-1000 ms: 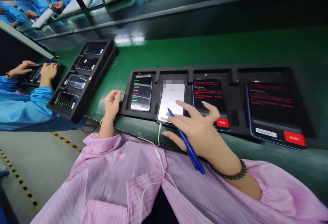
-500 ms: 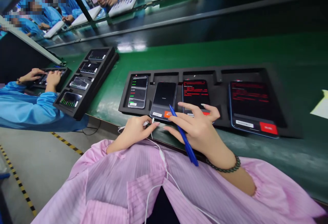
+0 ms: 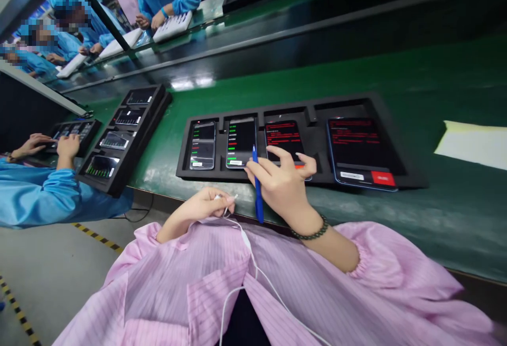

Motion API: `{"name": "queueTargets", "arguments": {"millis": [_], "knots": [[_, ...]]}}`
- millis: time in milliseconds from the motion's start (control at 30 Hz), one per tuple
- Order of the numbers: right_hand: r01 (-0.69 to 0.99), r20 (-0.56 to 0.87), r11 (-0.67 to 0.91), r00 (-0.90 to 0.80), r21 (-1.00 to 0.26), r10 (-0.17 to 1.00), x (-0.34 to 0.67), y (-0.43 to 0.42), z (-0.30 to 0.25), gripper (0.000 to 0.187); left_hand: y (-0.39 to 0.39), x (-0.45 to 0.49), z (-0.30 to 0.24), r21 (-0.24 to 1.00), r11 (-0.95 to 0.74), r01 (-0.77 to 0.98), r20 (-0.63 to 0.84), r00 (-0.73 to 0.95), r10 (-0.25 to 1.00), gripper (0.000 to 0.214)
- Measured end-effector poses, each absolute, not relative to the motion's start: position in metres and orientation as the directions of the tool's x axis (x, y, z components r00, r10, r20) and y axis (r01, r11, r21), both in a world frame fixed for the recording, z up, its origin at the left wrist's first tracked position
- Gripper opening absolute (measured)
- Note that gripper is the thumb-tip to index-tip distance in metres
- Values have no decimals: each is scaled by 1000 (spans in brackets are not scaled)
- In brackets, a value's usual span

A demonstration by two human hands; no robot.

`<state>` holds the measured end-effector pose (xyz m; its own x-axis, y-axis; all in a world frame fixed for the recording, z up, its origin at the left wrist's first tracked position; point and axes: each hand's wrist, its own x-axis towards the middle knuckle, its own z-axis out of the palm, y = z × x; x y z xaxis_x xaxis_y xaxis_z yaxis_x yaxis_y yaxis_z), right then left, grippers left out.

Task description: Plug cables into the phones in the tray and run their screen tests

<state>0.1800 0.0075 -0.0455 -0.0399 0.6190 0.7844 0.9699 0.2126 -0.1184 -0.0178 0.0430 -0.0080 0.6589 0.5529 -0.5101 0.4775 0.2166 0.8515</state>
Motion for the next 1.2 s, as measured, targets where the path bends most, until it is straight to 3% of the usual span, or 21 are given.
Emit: {"name": "queueTargets", "arguments": {"millis": [67, 200, 300, 400, 567, 700, 867, 1067, 1200], "knots": [[968, 775, 181, 19, -172, 632, 181, 8, -43, 12, 42, -14, -5, 846, 267, 461, -532, 730, 429, 65], [937, 690, 118, 152, -328, 708, 203, -1, -28, 23, 41, 10, -10, 884, 318, 342, -460, 752, 471, 66], [933, 654, 74, 187, -351, 733, 233, -7, -10, 33, 41, 33, -19, 855, 415, 311, -489, 749, 446, 56], [954, 580, 84, 103, -288, 808, 265, -3, 4, 42, 38, 54, -23, 798, 496, 344, -567, 707, 423, 40], [975, 323, 139, -78, -171, 943, 307, 27, 1, 47, 34, 75, -20, 752, 565, 340, -627, 633, 454, 27], [963, 196, 222, -190, -155, 962, 321, 55, -12, 43, 30, 80, -16, 727, 593, 345, -658, 598, 459, 25], [959, 50, 217, -211, -180, 976, 326, 82, -16, 36, 25, 80, -14, 705, 627, 332, -686, 547, 480, 23], [927, 22, 346, -347, -144, 938, 332, 100, -21, 37, 23, 84, -16, 674, 688, 269, -698, 537, 474, 24], [907, 57, 345, -342, -239, 938, 335, 104, -27, 36, 20, 88, -20, 646, 741, 181, -692, 550, 469, 26]]}}
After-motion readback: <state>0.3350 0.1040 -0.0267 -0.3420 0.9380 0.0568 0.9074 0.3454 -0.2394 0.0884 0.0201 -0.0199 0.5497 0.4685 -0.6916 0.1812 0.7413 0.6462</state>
